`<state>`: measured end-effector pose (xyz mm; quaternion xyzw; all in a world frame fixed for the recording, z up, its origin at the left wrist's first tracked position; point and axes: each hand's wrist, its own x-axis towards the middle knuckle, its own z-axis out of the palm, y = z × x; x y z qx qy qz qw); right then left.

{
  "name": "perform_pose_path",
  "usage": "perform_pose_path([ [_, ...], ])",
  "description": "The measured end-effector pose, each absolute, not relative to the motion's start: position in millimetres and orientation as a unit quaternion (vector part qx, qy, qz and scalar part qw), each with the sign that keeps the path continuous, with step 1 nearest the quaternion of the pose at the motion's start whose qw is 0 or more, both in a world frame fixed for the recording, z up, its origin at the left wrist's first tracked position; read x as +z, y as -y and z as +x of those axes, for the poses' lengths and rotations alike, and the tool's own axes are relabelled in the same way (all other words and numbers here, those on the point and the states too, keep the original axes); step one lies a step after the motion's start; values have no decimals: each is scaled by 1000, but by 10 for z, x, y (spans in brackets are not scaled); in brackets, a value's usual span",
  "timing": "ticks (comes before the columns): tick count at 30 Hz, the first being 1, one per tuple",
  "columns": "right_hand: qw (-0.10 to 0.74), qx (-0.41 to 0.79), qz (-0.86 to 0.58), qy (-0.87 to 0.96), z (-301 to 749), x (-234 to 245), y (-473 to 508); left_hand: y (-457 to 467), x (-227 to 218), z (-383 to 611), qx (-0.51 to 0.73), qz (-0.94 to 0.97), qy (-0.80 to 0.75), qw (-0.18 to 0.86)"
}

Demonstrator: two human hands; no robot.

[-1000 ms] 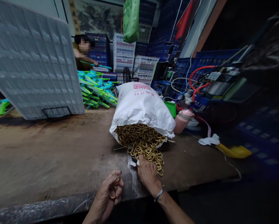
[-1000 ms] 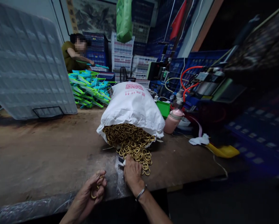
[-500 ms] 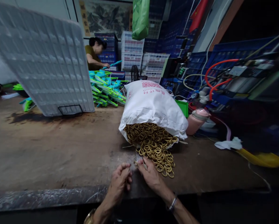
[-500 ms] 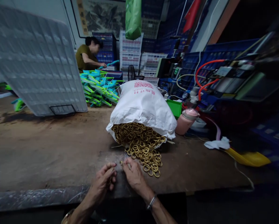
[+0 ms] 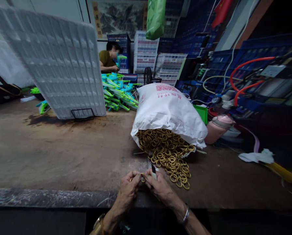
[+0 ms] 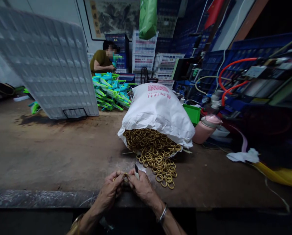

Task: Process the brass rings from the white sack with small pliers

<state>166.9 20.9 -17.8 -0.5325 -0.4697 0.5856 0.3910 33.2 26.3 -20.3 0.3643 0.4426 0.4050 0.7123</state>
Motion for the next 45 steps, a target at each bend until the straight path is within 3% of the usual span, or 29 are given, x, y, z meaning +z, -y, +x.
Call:
perform_pose_path([
  [6, 378, 605, -554, 429, 1605, -220, -188, -236, -179, 386, 423, 423, -463, 655],
  [15, 386, 452, -591, 545, 1689, -271, -258, -199, -218, 336, 343, 437, -429, 712],
  [26, 367, 510, -562, 538, 1665, -234, -241, -175, -351, 318, 365, 393, -401, 743],
  [30, 365, 457, -598, 548, 1664, -245, -225, -167, -333, 311, 378, 390, -407, 735],
  [37, 232, 281, -608, 706, 1657, -267, -102, -149, -290, 323, 392, 395, -416, 719],
  [45, 151, 253, -607, 738, 1663, -216, -98, -146, -254, 307, 380, 428, -421, 704],
])
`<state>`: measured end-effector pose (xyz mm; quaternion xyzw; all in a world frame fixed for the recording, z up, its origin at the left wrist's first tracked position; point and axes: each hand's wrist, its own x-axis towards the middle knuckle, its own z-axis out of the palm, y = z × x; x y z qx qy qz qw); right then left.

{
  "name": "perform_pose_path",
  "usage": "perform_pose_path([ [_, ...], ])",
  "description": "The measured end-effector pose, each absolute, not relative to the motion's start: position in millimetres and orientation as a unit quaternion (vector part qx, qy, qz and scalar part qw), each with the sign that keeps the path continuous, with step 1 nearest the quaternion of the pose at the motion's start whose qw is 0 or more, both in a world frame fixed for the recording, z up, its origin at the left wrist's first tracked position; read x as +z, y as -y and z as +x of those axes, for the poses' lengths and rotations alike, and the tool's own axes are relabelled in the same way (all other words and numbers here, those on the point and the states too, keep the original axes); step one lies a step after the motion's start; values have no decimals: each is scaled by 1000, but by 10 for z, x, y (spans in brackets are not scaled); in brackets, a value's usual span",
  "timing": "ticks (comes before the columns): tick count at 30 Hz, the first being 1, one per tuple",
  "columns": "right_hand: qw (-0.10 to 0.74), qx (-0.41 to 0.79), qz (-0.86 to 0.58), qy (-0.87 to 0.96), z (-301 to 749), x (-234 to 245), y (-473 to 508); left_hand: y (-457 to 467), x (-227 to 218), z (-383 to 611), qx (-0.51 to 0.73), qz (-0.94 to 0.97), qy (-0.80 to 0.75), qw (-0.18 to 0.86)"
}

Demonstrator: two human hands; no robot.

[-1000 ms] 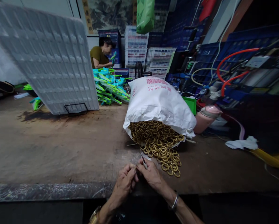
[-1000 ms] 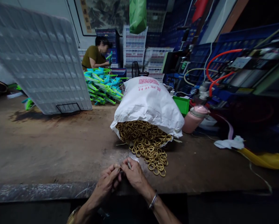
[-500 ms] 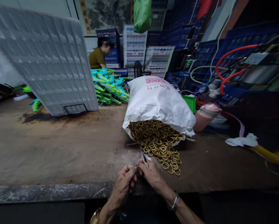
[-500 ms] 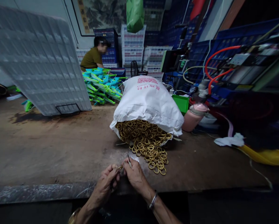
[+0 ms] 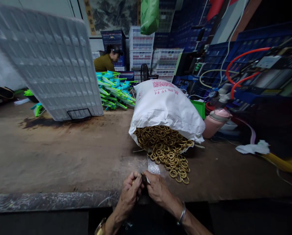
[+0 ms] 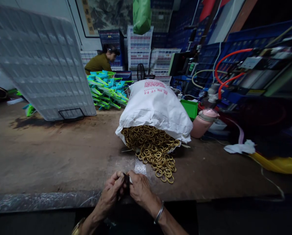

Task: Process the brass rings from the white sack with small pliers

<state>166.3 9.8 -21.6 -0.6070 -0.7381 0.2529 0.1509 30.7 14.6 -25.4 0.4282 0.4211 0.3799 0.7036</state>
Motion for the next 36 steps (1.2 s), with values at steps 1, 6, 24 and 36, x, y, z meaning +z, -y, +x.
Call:
perform_pose_path([
  [1, 136, 249, -610, 740, 1671, -206, -100, -138, -256, 303, 382, 432, -420, 701],
  [6, 84, 188, -644, 737, 1737, -199, -167, -55, -208, 286, 368, 413, -384, 739],
  [24, 61, 23, -749, 659, 1876, -254, -499, -172, -209, 242, 385, 153, -348, 841],
  [36, 391, 311, -654, 568, 1738, -256, -428, -308, -182, 308, 421, 151, -375, 812],
])
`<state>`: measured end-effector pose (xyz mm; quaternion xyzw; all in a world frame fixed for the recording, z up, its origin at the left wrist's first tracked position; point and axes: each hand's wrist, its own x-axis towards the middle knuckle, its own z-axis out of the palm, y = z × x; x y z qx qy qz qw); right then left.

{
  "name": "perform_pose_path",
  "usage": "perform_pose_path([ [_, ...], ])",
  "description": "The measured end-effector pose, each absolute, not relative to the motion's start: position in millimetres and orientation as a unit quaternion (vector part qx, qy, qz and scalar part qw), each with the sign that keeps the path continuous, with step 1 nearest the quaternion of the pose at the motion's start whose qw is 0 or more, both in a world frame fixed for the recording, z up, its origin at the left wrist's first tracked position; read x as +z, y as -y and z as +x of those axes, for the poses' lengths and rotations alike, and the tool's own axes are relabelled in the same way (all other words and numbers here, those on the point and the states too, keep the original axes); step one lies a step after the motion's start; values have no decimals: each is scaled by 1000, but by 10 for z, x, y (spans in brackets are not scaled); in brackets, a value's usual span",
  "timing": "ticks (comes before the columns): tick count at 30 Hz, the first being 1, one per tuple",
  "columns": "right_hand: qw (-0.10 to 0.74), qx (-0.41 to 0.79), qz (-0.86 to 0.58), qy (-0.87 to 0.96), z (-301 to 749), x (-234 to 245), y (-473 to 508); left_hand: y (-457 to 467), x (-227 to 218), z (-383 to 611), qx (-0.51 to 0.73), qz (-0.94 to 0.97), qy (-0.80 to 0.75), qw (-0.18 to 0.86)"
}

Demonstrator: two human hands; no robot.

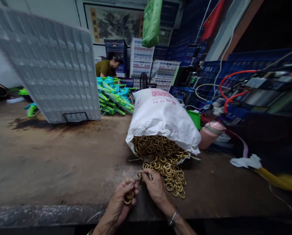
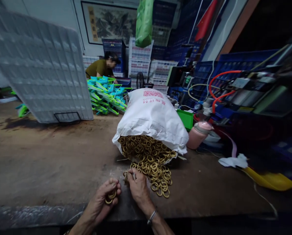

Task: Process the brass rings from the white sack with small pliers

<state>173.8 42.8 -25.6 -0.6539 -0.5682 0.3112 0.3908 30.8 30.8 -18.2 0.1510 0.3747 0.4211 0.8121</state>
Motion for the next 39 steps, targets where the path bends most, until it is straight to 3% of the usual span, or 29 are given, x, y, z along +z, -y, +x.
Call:
perform_pose_path([
  [4, 422, 424, -621, 507, 1684, -209, -411, -330, -218, 343, 461, 215, -398, 763],
  [10, 432, 432, -595, 523, 1647, -392, -383, -331, -234, 394, 444, 324, -477, 686],
  [22, 455, 561, -540, 432, 1629, -312, -312, -350, -200, 386, 418, 384, -464, 680],
  [34, 364, 363, -620, 593, 1656, -158, -357, -322, -329, 362, 454, 612, -481, 433],
  [39, 355, 361, -630, 589, 1617, -166, -357, -311, -291, 357, 445, 552, -462, 534],
])
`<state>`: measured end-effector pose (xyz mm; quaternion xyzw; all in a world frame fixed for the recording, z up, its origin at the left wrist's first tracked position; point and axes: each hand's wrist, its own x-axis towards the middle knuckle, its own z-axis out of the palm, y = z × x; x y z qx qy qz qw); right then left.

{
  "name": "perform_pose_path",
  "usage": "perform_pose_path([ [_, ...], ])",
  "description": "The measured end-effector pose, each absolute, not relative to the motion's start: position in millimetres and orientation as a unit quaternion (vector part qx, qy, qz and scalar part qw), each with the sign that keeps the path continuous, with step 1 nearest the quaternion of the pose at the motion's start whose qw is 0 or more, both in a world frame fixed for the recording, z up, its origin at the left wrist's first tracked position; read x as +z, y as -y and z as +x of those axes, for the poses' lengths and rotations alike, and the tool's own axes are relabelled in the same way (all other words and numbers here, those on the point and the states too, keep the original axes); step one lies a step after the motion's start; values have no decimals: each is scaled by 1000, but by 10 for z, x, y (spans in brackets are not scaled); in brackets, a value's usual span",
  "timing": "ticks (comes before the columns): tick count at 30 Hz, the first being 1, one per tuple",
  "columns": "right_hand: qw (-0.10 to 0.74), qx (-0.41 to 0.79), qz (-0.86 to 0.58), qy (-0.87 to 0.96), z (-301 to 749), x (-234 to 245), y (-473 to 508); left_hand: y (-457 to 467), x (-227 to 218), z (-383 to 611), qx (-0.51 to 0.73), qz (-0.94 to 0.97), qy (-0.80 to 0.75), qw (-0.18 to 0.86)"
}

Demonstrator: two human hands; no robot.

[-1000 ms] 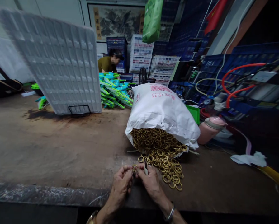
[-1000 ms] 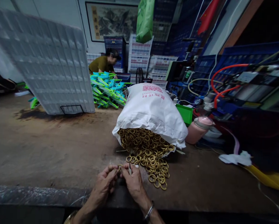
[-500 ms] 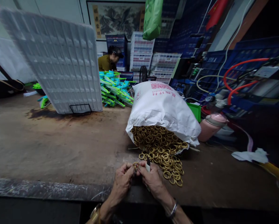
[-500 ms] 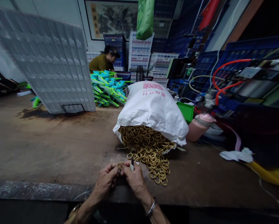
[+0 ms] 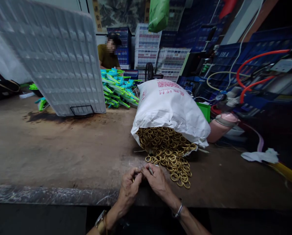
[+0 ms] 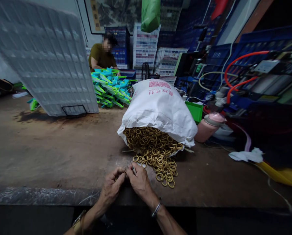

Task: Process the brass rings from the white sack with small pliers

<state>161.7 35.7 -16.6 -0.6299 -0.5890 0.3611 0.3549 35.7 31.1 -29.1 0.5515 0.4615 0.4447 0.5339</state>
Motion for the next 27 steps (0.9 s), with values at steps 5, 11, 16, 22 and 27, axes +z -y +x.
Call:
perform_pose_path([
  [5, 359, 373, -616, 594, 1603, -151, -357, -306, -247, 349, 403, 469, -464, 635],
  [11, 344, 369, -625, 596, 1630, -166, -361, -304, -247, 347, 375, 445, -449, 678],
  [16, 241, 260, -623, 697, 1709, -201, -287, -303, -257, 349, 404, 428, -431, 684],
  [22, 134, 202, -601, 762, 1736, -223, -222, -293, -293, 352, 415, 429, -414, 688],
  [27, 86, 180, -618, 761, 1724, -219, -239, -300, -331, 339, 415, 448, -415, 674],
])
